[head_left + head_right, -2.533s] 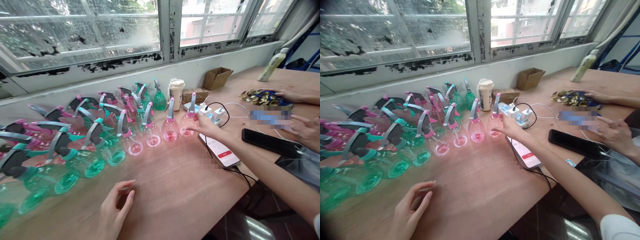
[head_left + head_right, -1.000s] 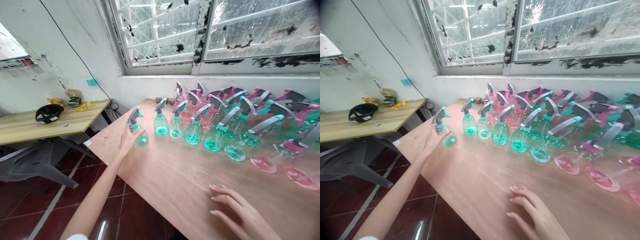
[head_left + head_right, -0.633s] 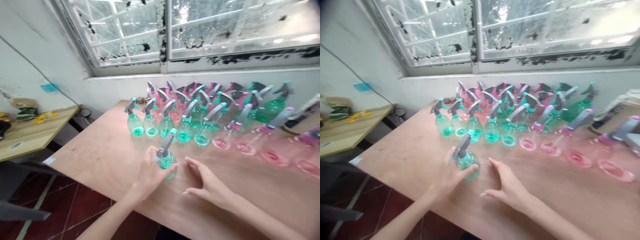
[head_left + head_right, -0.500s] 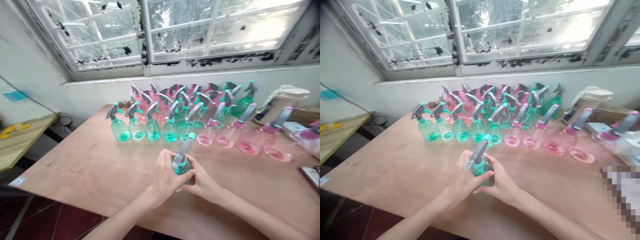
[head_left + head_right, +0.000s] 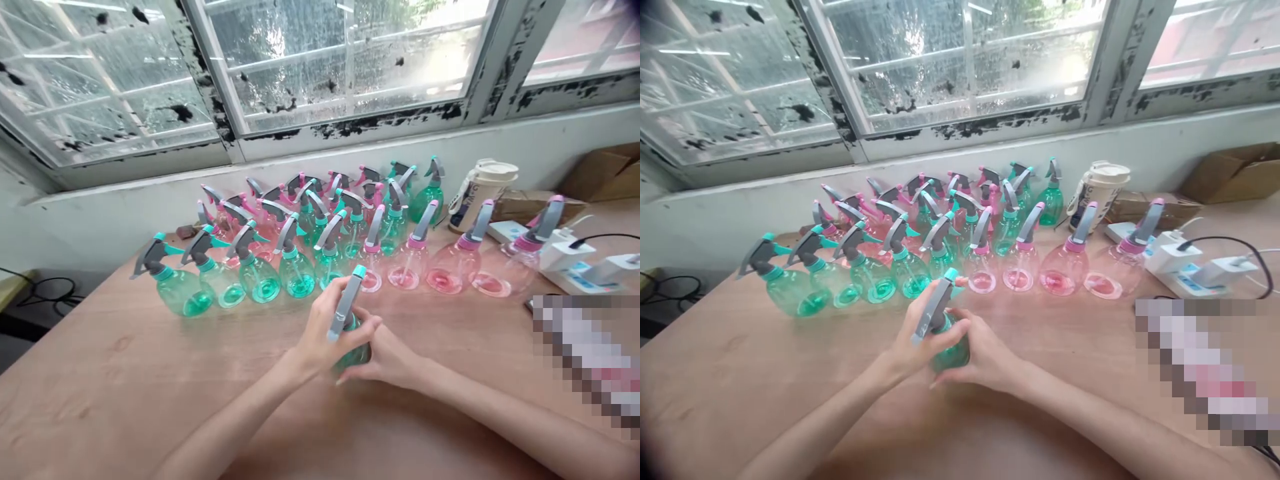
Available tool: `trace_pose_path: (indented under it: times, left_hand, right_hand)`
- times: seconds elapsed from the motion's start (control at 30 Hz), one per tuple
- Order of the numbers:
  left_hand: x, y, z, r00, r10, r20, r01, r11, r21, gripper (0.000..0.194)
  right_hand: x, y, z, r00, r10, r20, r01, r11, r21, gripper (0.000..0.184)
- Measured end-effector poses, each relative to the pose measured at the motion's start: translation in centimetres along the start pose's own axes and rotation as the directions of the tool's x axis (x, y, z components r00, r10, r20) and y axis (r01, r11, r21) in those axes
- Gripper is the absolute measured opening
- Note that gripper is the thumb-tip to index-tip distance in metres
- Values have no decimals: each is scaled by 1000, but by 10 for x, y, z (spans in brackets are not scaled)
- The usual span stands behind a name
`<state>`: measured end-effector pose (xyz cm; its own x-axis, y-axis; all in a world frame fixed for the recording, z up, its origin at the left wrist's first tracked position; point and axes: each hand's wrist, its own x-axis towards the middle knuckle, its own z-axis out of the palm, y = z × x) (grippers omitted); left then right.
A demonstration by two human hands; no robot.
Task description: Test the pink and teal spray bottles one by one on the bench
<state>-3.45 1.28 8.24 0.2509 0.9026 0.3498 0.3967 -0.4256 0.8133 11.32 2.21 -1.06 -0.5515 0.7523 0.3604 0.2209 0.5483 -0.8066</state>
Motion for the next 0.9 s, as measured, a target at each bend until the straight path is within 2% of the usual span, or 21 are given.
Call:
trace_pose_path:
  times: [0.13,0.2,0.33,0.53,0.7,0.9]
  left_hand:
    - [7,-6,0,995,43,-87,-40,999,33,31]
    - [8,-7,-2,995,55,-86,-52,998,40,34]
    - [8,-4,-6,999,49,-8,-49,998,31,35]
    - [12,-6,-9,994,101,30,-102,995,15,30]
    - [13,-12,-14,992,114,58,-116,993,27,30]
    - [13,-16,-18,998,56,-34,-53,995,88,24]
  right_hand:
    - [8,7,-16,995,-22,96,18,999,49,99]
    - [7,15,-27,988,-29,149,35,999,-36,93]
    - [-1,35,-43,979,-46,197,98,960,-263,84]
    - [-4,44,-43,975,-77,211,153,915,-374,87]
    - [-4,41,-43,979,-82,187,149,912,-382,73]
    - [-5,37,-46,970,-79,231,169,901,-401,74]
